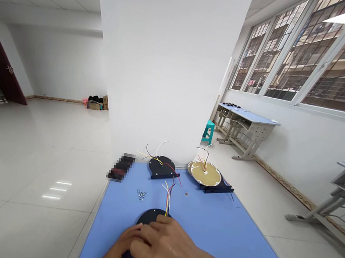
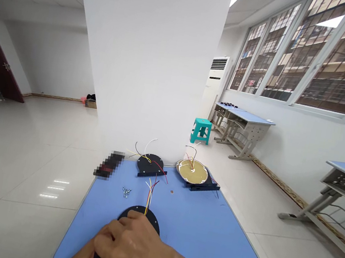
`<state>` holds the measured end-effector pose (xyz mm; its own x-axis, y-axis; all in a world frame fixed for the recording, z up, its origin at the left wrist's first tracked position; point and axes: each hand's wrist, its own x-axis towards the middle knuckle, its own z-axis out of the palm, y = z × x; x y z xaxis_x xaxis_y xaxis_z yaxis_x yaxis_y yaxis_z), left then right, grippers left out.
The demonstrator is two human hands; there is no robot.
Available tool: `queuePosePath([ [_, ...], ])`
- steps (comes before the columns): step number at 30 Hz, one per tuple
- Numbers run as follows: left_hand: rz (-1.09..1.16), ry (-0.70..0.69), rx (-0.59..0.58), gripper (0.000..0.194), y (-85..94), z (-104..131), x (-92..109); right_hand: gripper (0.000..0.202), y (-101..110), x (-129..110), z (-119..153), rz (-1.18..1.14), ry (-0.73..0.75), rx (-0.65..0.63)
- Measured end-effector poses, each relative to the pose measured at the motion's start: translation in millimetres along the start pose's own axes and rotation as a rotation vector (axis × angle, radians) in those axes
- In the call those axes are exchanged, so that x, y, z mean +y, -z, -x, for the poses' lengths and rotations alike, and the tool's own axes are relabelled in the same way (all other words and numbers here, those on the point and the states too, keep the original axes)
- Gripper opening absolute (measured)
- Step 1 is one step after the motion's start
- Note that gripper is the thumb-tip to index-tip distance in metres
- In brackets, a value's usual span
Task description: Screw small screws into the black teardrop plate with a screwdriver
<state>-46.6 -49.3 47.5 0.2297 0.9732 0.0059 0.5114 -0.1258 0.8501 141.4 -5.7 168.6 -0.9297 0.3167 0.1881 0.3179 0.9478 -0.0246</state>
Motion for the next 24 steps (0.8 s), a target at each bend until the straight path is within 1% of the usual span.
queuePosePath([
  [1, 0.011, 0.0, 0.014, 0.053, 1.5, 4, -1, 0.015, -1, 0, -1, 0.01, -0.049, 0.004],
  [3, 0.013, -0.041, 0.044, 0.071, -0.9, 8, -8, 0.016, 1, 1, -4, -0.022, -0.1, 0.006],
  [5, -0.023, -0.122, 0.074, 0.087, -13.5, 6, -20, 0.02, 6, 4, -5, -0.079, -0.067, -0.027],
  [6, -0.06, -0.16, 0.103, 0.091, -23.5, 3, -27, 0.02, 9, 6, -5, -0.098, -0.036, -0.056],
  [7, -0.112, -0.198, 0.143, 0.09, -35.2, 0, -34, 0.019, 10, 7, -6, -0.102, -0.012, -0.087],
  [8, -0.194, -0.219, 0.191, 0.085, -47.9, -3, -41, 0.017, 11, 8, -6, -0.091, -0.002, -0.115],
  [9, -0.276, -0.205, 0.295, 0.078, -60.5, -6, -48, 0.016, 10, 9, -7, -0.069, 0.0, -0.134],
  [10, -0.344, -0.199, 0.378, 0.076, -72.2, -8, -53, 0.018, 9, 10, -7, -0.042, 0.001, -0.147],
  [12, -0.431, -0.193, 0.495, 0.075, -89.9, -10, -62, 0.022, 6, 10, -8, -0.004, 0.008, -0.162],
  [13, -0.455, -0.204, 0.519, 0.076, -95.1, -9, -64, 0.023, 6, 10, -7, -0.011, 0.012, -0.167],
  [14, -0.475, -0.217, 0.527, 0.077, -97.8, -9, -67, 0.022, 6, 11, -7, -0.042, 0.017, -0.173],
  [16, -0.517, -0.229, 0.516, 0.078, -97.0, -7, -72, 0.017, 9, 13, -5, -0.16, 0.018, -0.185],
  [18, -0.573, -0.236, 0.45, 0.079, -91.3, -5, -76, 0.015, 13, 17, -3, -0.296, 0.024, -0.199],
  [21, -0.64, -0.224, 0.311, 0.074, -82.7, -4, -83, 0.022, 19, 25, -2, -0.422, 0.054, -0.236],
  [22, -0.651, -0.216, 0.281, 0.074, -81.2, -4, -85, 0.023, 20, 28, -2, -0.446, 0.069, -0.245],
  [24, -0.661, -0.199, 0.273, 0.075, -80.3, -4, -87, 0.023, 21, 30, -3, -0.472, 0.068, -0.233],
])
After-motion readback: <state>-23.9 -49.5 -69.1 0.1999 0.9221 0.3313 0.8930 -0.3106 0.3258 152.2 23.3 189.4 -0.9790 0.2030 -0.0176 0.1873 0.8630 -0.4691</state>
